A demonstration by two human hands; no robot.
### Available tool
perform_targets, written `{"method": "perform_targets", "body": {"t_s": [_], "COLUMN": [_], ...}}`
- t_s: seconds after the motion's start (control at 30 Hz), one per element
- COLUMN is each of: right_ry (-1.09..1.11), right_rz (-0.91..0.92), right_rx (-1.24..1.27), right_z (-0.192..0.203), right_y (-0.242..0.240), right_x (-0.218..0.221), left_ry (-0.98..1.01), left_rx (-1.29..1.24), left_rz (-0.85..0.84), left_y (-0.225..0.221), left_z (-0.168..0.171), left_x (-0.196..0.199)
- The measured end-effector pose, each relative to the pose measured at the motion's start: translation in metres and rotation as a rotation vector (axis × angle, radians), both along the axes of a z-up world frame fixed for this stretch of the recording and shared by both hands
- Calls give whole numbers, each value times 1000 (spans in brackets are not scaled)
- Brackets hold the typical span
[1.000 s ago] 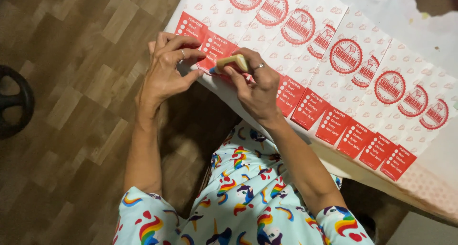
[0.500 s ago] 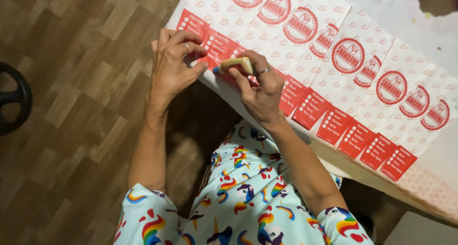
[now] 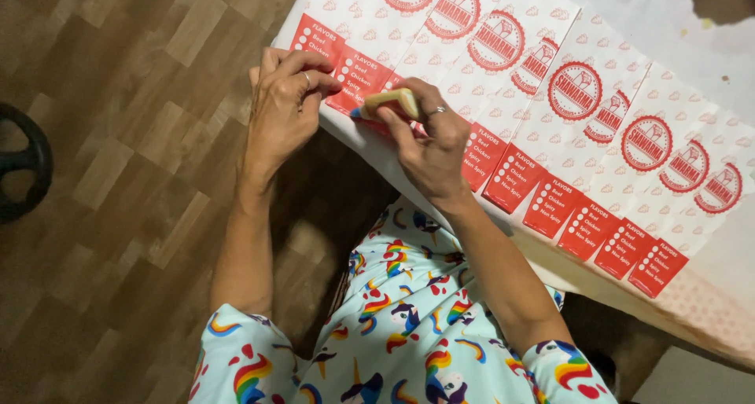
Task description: The person organizes and glues paper shawarma wrappers on a table. The person aligns the printed paper sleeves, applies adhesive from a small bottle to the edges of the papers one by one, and presses the seams together by hand.
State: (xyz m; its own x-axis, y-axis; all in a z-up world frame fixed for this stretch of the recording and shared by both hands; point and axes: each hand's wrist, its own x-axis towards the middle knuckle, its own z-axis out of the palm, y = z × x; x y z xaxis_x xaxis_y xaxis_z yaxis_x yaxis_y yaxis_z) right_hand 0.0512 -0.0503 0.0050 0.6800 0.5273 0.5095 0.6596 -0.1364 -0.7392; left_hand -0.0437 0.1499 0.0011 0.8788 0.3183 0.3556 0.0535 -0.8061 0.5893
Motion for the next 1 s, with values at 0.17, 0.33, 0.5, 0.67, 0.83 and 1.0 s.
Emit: {"method": "perform_targets", "body": {"t_s": [0.17, 0.33, 0.5, 0.67, 0.83, 1.0], "right_ry": [148, 221, 113, 14, 10, -24], "right_rz": [-43, -5, 72, 46, 117, 94], "right_rx": [20, 113, 112, 47, 88, 83], "right_z": [9, 8, 6, -2, -4, -10], "right_y": [-11, 15, 44, 60, 82, 99], "right_x": [1, 0, 0, 2, 0, -1], "left_ry": [-194, -152, -166, -96, -71, -43], "left_rx": [12, -15, -155, -248, -271, -321], "left_rz": [32, 124, 24, -30, -61, -109], "left_y": [18, 35, 38, 47, 51, 57], "left_z": [-12, -16, -11, -12, -9, -12], "left_x": [0, -4, -8, -13, -14, -13]}}
